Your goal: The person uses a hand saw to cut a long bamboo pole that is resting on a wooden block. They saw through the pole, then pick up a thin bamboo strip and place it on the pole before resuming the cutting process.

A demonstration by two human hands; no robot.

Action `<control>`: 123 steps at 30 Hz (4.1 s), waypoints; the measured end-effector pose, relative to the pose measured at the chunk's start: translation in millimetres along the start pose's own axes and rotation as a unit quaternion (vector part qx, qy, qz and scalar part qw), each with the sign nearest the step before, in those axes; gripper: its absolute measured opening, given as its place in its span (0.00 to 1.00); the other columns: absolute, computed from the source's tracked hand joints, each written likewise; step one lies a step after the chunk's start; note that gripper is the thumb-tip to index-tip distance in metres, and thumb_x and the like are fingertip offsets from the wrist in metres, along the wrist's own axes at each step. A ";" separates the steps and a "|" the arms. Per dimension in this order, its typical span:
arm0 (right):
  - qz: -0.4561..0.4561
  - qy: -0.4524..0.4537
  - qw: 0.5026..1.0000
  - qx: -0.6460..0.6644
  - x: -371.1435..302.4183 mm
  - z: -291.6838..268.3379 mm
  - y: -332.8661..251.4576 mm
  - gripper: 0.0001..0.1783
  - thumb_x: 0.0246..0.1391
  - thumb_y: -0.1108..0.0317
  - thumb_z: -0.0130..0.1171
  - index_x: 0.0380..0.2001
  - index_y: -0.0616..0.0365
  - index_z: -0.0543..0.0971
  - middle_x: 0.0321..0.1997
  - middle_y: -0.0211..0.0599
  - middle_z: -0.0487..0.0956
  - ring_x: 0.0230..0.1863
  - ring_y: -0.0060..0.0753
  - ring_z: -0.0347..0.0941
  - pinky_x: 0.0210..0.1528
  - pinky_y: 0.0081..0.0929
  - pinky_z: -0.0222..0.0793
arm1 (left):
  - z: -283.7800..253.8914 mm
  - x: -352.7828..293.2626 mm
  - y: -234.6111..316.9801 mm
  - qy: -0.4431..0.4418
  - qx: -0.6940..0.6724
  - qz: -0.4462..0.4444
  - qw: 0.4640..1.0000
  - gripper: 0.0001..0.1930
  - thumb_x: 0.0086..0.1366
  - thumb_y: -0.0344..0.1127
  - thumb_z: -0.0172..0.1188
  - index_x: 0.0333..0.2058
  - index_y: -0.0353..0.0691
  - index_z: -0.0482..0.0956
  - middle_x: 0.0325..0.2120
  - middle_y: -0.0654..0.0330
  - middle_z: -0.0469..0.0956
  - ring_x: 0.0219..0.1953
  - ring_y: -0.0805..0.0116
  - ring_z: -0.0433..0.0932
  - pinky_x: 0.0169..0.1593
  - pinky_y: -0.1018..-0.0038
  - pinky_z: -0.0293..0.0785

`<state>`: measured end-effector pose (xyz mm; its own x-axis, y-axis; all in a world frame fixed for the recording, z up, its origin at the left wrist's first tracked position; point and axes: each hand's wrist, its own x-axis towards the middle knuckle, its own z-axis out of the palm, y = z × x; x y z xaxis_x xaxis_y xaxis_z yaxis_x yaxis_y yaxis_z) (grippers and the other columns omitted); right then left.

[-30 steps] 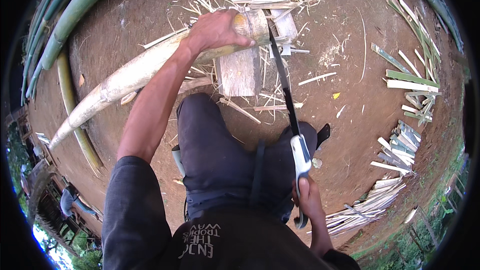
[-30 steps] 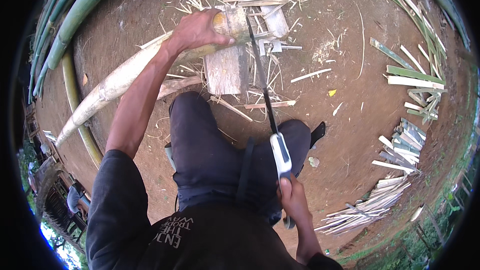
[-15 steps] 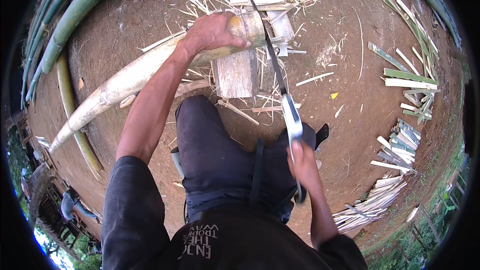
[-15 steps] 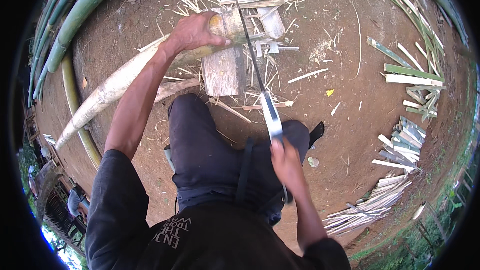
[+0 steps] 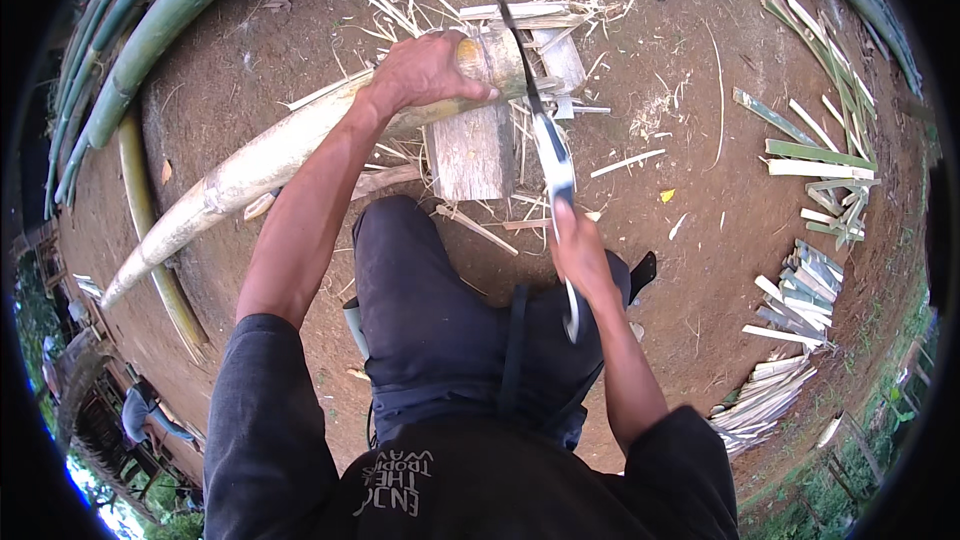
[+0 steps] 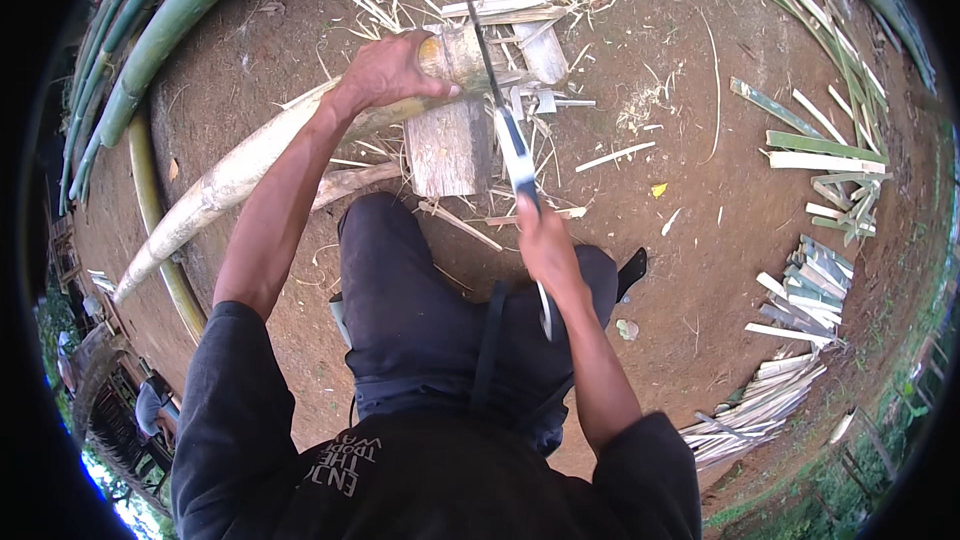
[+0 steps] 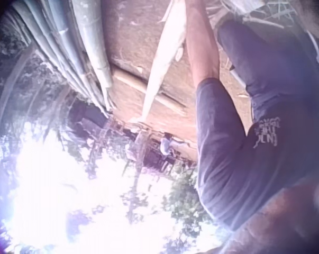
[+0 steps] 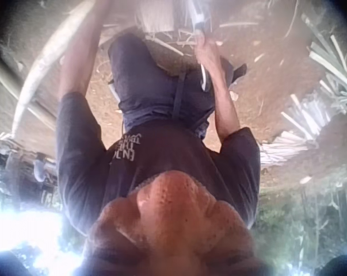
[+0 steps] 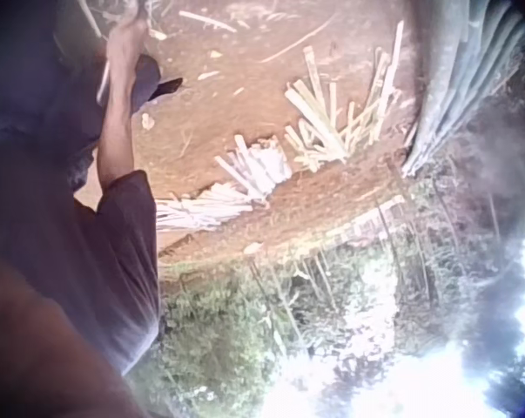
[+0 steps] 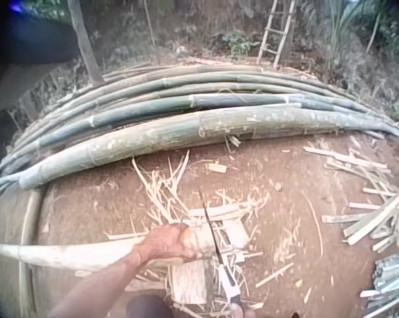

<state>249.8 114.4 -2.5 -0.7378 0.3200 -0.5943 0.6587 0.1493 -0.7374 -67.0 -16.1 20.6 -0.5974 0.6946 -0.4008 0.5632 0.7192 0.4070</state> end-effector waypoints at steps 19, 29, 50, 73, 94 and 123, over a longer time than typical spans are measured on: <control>0.056 0.026 0.998 -0.017 -123.8 -9.9 2.2 0.28 0.71 0.47 0.41 0.35 0.65 0.74 0.22 0.37 0.74 0.19 0.25 0.68 0.22 0.25 0.65 | -6.6 -1.7 -9.6 -0.047 -0.022 -0.046 0.998 0.53 0.44 0.68 0.68 0.58 0.26 0.70 0.32 0.43 0.82 0.41 0.49 0.83 0.49 0.54 0.79; 0.051 0.012 0.996 -0.071 1.1 -1.6 -41.3 0.34 0.69 0.42 0.41 0.33 0.69 0.74 0.21 0.51 0.73 0.25 0.49 0.71 0.28 0.44 0.66 | -0.8 1.9 -16.3 0.015 -0.001 -0.005 1.000 0.47 0.45 0.70 0.67 0.47 0.27 0.76 0.27 0.50 0.80 0.33 0.56 0.82 0.39 0.56 0.78; 0.090 0.003 0.995 0.044 -110.0 -17.1 -12.5 0.28 0.69 0.48 0.44 0.35 0.66 0.75 0.18 0.33 0.71 0.17 0.25 0.69 0.21 0.27 0.64 | 2.9 0.6 -19.8 -0.015 -0.038 0.008 0.999 0.44 0.46 0.72 0.67 0.41 0.29 0.78 0.18 0.62 0.71 0.25 0.65 0.76 0.30 0.65 0.74; 0.119 0.008 0.992 0.030 -159.0 -22.9 1.3 0.27 0.70 0.46 0.42 0.34 0.62 0.75 0.18 0.29 0.70 0.16 0.19 0.65 0.19 0.21 0.60 | 9.2 7.8 -32.4 -0.025 -0.049 -0.011 0.998 0.35 0.47 0.68 0.69 0.32 0.35 0.78 0.15 0.66 0.66 0.21 0.69 0.71 0.27 0.64 0.69; 0.040 0.037 0.996 -0.064 19.1 4.8 -36.1 0.33 0.69 0.44 0.43 0.35 0.71 0.75 0.23 0.62 0.75 0.28 0.69 0.70 0.34 0.51 0.67 | 8.2 17.5 -24.6 -0.014 -0.038 0.027 0.999 0.38 0.47 0.71 0.67 0.31 0.33 0.79 0.17 0.61 0.70 0.24 0.64 0.75 0.30 0.67 0.73; -0.010 0.069 0.993 -0.092 -8.4 4.8 -33.1 0.30 0.71 0.48 0.39 0.32 0.67 0.74 0.20 0.46 0.73 0.22 0.43 0.73 0.26 0.43 0.66 | 13.1 -32.5 14.6 0.079 0.101 0.000 0.992 0.51 0.46 0.66 0.72 0.60 0.36 0.64 0.47 0.43 0.76 0.45 0.47 0.81 0.46 0.55 0.82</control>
<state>233.5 102.3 25.3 -0.7316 0.4389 -0.5217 0.6700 0.3215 -0.6691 -31.9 -28.0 28.8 -0.6713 0.6940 -0.2601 0.6556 0.7198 0.2284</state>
